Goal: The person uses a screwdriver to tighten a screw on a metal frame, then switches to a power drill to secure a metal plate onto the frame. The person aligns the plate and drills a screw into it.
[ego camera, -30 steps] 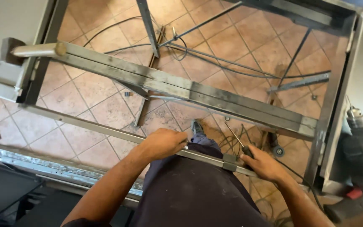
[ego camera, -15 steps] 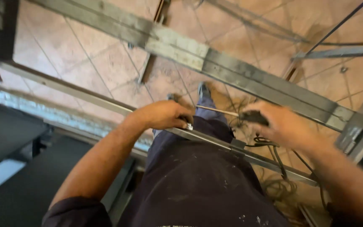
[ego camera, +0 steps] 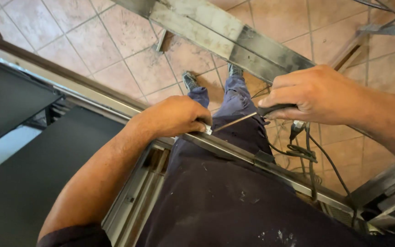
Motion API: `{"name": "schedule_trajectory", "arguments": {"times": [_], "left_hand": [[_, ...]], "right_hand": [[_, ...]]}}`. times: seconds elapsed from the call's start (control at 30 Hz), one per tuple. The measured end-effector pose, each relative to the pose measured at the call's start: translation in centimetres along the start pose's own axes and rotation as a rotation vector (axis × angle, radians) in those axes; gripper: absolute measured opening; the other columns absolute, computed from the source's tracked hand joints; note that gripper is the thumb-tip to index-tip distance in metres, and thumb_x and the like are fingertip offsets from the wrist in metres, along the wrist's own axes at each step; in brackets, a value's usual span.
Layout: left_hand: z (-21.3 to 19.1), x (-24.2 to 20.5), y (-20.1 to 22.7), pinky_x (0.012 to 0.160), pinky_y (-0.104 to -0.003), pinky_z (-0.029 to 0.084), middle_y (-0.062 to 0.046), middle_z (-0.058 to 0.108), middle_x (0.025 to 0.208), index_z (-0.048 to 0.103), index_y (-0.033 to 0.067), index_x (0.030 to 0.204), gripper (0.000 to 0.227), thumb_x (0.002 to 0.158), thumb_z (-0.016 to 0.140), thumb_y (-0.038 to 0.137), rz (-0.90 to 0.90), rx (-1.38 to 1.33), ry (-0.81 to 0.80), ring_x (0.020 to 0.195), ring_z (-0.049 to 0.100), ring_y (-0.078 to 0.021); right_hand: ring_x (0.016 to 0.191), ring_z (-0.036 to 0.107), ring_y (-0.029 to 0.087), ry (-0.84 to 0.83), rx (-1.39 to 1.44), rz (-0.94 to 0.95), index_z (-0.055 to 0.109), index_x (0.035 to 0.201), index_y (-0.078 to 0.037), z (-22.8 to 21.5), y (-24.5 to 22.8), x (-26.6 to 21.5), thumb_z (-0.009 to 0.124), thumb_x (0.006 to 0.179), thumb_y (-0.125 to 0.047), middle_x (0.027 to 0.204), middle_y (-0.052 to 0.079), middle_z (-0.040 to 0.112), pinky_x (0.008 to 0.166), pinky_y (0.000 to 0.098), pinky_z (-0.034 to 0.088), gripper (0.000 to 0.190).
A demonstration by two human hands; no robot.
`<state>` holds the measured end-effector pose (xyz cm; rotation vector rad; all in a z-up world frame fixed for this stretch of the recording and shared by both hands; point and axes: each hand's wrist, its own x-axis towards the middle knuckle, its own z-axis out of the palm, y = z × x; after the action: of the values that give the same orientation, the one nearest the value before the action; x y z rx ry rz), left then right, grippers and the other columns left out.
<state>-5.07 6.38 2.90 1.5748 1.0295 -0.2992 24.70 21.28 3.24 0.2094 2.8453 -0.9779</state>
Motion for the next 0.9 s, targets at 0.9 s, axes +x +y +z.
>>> {"name": "schedule_trajectory", "arguments": {"times": [0.9], "left_hand": [[-0.1,-0.2,0.2,0.074,-0.043,0.049,0.002,0.078,0.092,0.074,0.0259,0.1,0.014,0.089,0.073,0.033,-0.02,-0.036,0.004,0.089,0.07,-0.0253]], "right_hand": [[0.069,0.066,0.015,-0.146,0.025,-0.071,0.069,0.11,-0.033,-0.6,1.1,3.3,0.08,0.083,-0.038,0.086,-0.011,0.064,0.044,0.0361,0.052,0.03]]}}
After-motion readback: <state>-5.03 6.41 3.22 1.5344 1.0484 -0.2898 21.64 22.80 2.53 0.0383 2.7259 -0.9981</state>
